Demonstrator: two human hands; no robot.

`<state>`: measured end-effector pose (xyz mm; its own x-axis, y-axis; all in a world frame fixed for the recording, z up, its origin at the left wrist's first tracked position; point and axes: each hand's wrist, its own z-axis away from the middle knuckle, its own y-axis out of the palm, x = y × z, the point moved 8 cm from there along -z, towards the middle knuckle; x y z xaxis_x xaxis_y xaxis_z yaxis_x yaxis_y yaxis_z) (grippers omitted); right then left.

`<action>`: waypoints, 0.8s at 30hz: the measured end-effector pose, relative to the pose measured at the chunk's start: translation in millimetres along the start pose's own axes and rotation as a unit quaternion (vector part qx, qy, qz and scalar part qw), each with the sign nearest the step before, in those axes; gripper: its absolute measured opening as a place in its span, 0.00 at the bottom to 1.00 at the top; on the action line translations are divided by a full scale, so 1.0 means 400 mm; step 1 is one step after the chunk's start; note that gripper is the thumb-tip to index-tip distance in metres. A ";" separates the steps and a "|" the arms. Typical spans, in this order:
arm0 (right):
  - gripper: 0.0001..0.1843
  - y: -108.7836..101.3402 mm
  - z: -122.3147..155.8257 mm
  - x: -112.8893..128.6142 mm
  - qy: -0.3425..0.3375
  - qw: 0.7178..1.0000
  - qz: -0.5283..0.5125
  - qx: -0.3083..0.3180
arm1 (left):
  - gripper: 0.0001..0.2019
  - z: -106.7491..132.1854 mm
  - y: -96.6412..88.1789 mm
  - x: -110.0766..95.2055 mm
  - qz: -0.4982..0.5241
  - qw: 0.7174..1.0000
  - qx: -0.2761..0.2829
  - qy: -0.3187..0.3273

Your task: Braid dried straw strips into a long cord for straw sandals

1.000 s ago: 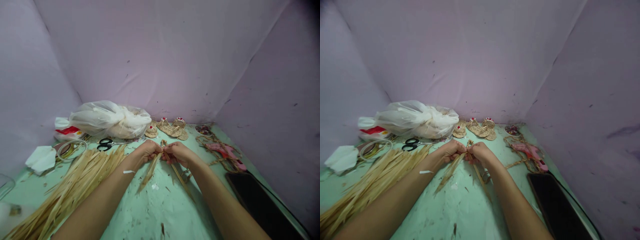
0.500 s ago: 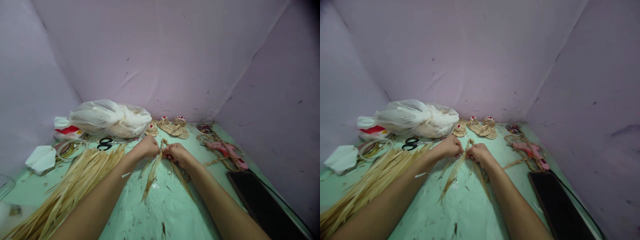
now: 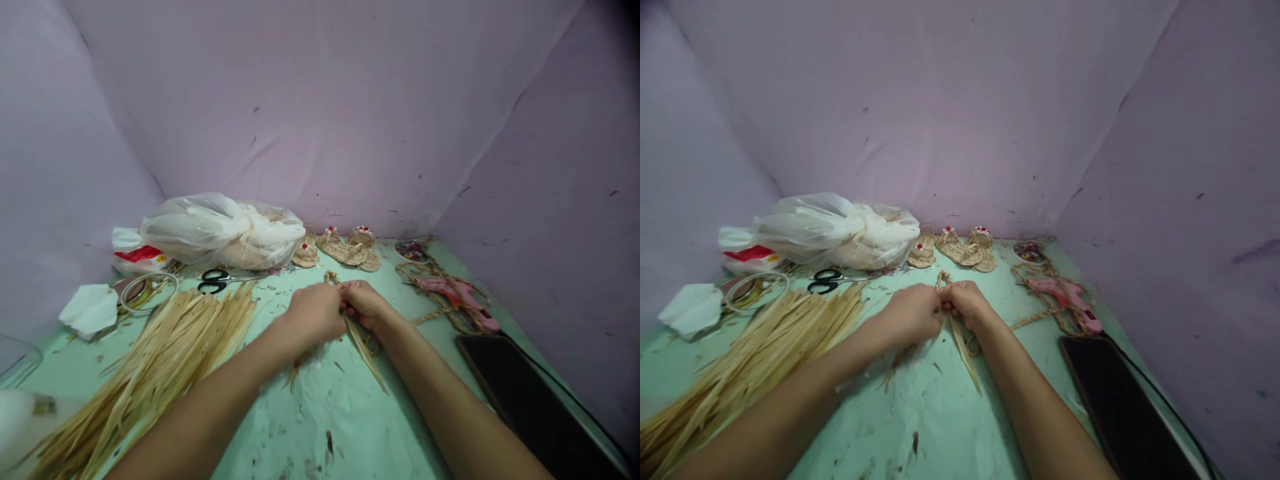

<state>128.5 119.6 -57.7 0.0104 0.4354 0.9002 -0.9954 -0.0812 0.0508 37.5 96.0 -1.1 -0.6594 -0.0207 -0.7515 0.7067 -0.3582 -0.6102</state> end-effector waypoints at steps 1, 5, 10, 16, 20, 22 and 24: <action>0.02 0.005 -0.001 -0.001 0.008 1.000 -0.017 0.018 | 0.03 -0.005 -0.037 -0.009 -0.038 0.999 -0.026 0.023; 0.02 0.018 -0.001 0.002 0.030 0.995 -0.061 0.072 | 0.10 -0.028 -0.114 0.015 0.031 0.995 -0.096 -0.011; 0.03 0.011 -0.002 0.006 0.030 0.996 -0.058 0.053 | 0.04 -0.032 -0.005 0.060 0.113 0.991 0.021 -0.066; 0.06 0.007 0.002 0.005 0.009 1.000 -0.029 0.007 | 0.05 0.073 0.010 0.137 0.195 0.968 0.019 -0.155; 0.05 0.010 0.004 0.002 0.010 1.000 -0.021 0.007 | 0.07 0.168 0.002 0.173 0.222 0.957 0.006 -0.186; 0.05 0.010 0.004 0.003 0.011 1.000 -0.021 0.013 | 0.08 0.235 -0.006 0.190 0.214 0.957 0.001 -0.197; 0.06 0.010 0.003 0.002 0.014 0.999 -0.026 0.020 | 0.08 0.327 -0.022 0.212 0.178 0.962 0.007 -0.206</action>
<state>124.6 118.7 -56.1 0.0583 0.4645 0.8837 -0.9889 -0.0945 0.1149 -58.3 -24.8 -26.5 -0.4249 -0.5113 -0.7470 0.9045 -0.2735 -0.3273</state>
